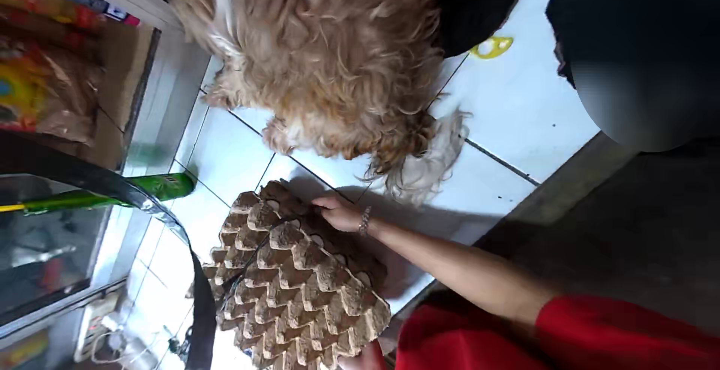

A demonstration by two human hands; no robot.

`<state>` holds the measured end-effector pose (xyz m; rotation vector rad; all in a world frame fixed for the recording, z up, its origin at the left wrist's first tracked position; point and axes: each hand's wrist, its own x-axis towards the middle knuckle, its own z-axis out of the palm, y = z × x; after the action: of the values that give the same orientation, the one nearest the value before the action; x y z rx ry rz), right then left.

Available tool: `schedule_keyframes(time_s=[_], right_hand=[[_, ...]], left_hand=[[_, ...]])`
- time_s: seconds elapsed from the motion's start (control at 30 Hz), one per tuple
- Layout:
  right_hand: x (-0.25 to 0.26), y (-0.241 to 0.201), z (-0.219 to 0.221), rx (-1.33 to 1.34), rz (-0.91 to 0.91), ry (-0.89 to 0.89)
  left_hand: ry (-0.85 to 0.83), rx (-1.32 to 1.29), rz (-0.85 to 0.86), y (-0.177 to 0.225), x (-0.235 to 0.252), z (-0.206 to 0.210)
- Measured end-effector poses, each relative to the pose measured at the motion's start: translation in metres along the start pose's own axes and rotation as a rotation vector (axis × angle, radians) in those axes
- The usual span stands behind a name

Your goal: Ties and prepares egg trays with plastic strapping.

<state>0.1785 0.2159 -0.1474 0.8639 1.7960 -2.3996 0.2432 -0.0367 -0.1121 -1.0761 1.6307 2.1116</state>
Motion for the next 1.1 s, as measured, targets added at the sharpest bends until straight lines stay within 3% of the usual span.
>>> schedule_keyframes(time_s=[0.13,0.3,0.43,0.5,0.63,0.73,0.8,0.87,0.97,1.03,1.1], right_hand=[[0.006,-0.007,0.005,0.046,0.119,-0.114],[0.006,-0.014,0.005,0.268,0.226,-0.010],[0.009,-0.005,-0.001,0.190,0.112,-0.033],[0.011,-0.012,-0.007,0.137,0.154,-0.068],[0.000,-0.033,-0.002,-0.010,0.291,0.052],[0.002,-0.031,0.003,-0.076,0.296,0.163],[0.007,-0.024,0.002,-0.233,0.270,0.168],[0.013,-0.024,0.001,-0.388,0.225,0.145],[0.013,-0.023,0.008,-0.472,0.174,0.223],[0.013,-0.027,0.007,-0.623,0.055,0.261],[0.009,-0.032,-0.005,-0.712,-0.049,0.278]], left_hand=[[0.102,-0.045,0.095,-0.002,-0.016,0.025],[0.079,-0.126,0.104,0.001,-0.019,0.036],[0.059,-0.247,0.054,-0.004,-0.021,0.049],[0.033,-0.298,0.033,-0.012,-0.020,0.050],[-0.031,-0.352,-0.058,-0.027,-0.009,0.033],[-0.062,-0.071,-0.101,-0.022,-0.003,0.011],[-0.243,0.450,-0.123,-0.004,-0.002,-0.016],[-0.587,0.959,-0.156,0.032,0.002,-0.038],[-1.047,1.328,-0.098,0.097,-0.007,-0.043],[-1.239,1.283,0.154,0.136,-0.016,-0.032],[-1.145,1.156,0.615,0.156,-0.027,-0.005]])
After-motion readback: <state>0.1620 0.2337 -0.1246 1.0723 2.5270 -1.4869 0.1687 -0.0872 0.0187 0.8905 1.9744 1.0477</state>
